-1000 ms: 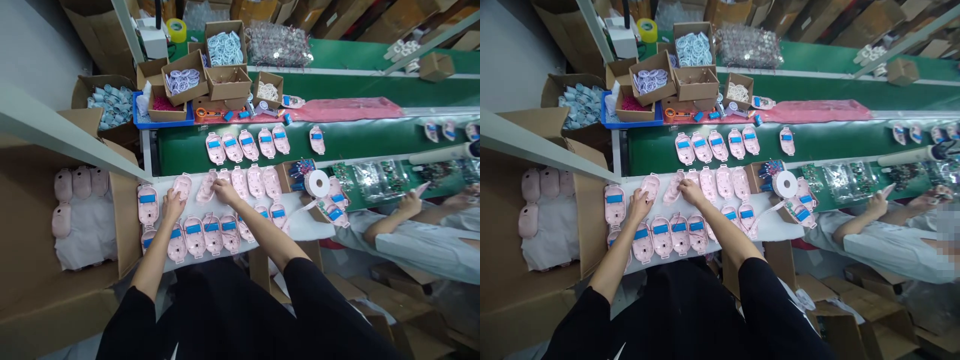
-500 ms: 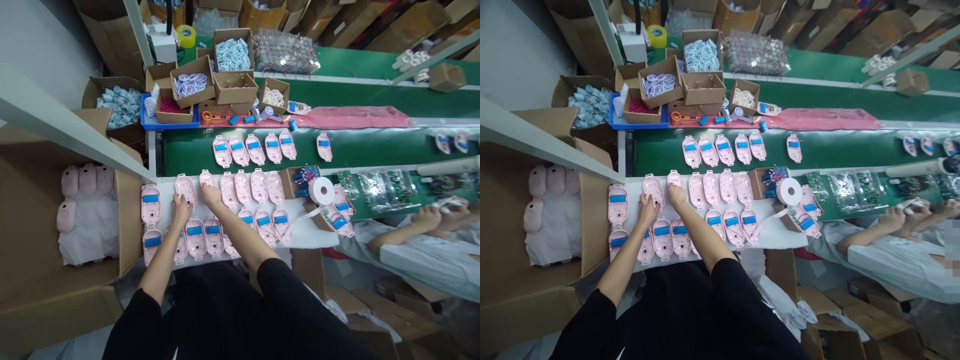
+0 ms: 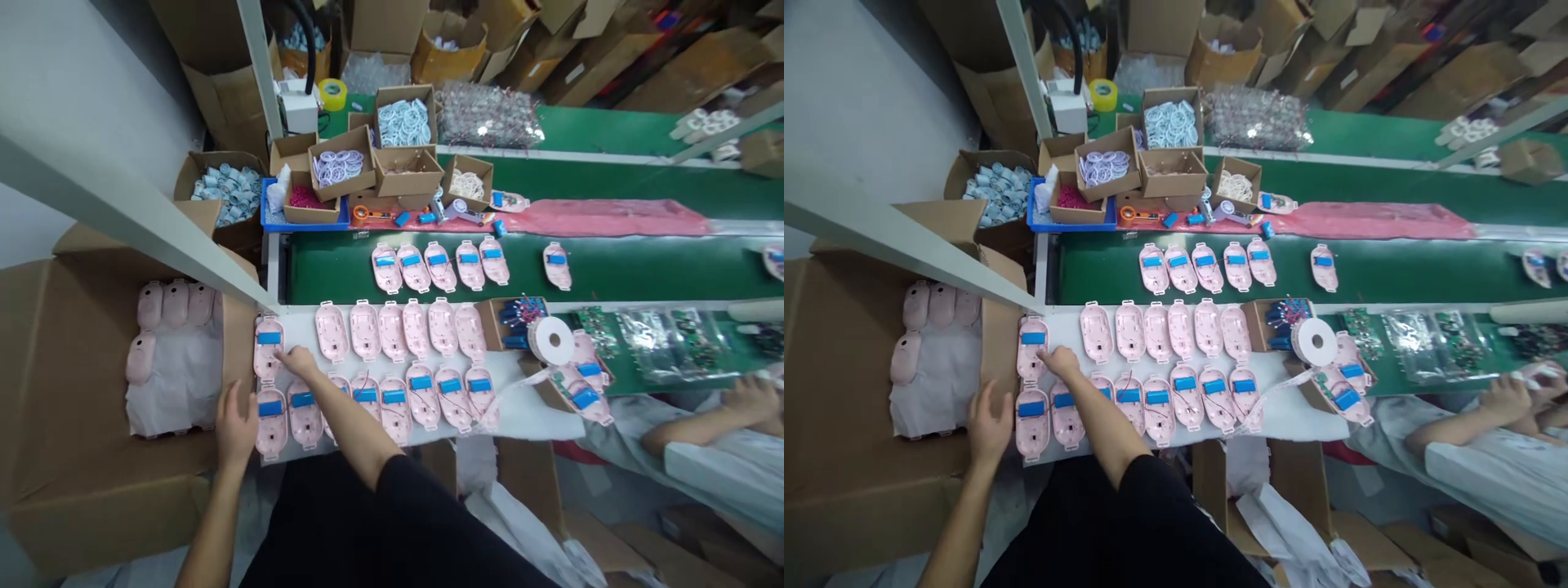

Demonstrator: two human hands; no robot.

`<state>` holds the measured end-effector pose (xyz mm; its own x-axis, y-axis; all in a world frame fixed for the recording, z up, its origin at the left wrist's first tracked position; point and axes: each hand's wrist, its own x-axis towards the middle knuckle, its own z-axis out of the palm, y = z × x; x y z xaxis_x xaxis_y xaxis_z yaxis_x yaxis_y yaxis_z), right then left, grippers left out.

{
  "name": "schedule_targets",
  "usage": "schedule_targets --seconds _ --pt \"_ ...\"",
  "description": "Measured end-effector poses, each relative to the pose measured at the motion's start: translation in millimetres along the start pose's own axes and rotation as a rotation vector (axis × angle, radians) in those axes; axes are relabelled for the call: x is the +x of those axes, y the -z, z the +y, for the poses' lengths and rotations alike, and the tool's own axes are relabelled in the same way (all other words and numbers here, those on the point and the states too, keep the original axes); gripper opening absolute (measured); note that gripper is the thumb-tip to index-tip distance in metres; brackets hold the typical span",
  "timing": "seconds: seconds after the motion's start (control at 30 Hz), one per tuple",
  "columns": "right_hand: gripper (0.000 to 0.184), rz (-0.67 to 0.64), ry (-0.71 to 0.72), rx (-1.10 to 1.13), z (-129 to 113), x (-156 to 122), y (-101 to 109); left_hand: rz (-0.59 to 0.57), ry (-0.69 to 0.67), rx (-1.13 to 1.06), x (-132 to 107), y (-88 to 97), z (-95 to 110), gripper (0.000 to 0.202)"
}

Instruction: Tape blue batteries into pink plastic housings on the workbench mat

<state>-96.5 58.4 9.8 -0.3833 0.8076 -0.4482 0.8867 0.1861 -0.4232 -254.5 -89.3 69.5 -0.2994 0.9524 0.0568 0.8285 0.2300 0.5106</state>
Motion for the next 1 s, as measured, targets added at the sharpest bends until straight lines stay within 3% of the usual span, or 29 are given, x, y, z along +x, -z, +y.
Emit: schedule_targets --seconds 0.07,0.13,0.2,0.27,0.33,0.43,0.53,0.6,0.67,0.7,0.8,0.87,0.97,1.0 --pt "0.043 -0.053 -0.075 0.172 -12 9 -4 0.087 0.038 -0.007 0 32.9 -34 0.048" --pt "0.037 -0.053 -0.109 0.375 -7 0 -2 0.126 0.069 -0.019 14 60.9 -70 0.047" --pt "0.039 -0.014 -0.145 0.526 18 -17 7 0.118 0.124 -0.007 43 83.4 -113 0.049" --pt "0.043 0.027 -0.196 0.578 57 -29 28 0.063 0.230 0.035 80 97.3 -157 0.051" --pt "0.044 0.086 -0.264 0.502 101 -25 61 -0.005 0.338 0.065 116 99.3 -196 0.053" --pt "0.041 0.107 -0.426 0.250 158 20 120 -0.055 0.428 0.065 145 83.9 -234 0.052" --pt "0.039 0.063 -0.515 0.106 183 88 160 -0.080 0.477 0.083 146 64.3 -251 0.048" --pt "0.046 0.091 -0.569 0.079 182 119 165 -0.099 0.478 0.106 140 58.0 -255 0.045" --pt "0.054 0.168 -0.659 0.063 176 116 150 -0.118 0.448 0.136 135 58.7 -253 0.042" --pt "0.055 0.219 -0.675 0.074 171 100 136 -0.125 0.419 0.151 132 60.4 -248 0.041" --pt "0.048 0.264 -0.503 0.242 140 -2 67 -0.164 0.240 0.154 117 61.0 -212 0.041" --pt "0.050 0.114 -0.400 0.467 100 -89 7 -0.254 0.055 0.090 96 52.8 -169 0.037" --pt "0.058 -0.312 -0.549 0.911 34 -189 -80 -0.473 -0.296 0.011 58 26.4 -92 0.023" --pt "0.059 -0.336 -0.616 0.984 16 -206 -102 -0.523 -0.408 0.036 48 15.1 -69 0.021"
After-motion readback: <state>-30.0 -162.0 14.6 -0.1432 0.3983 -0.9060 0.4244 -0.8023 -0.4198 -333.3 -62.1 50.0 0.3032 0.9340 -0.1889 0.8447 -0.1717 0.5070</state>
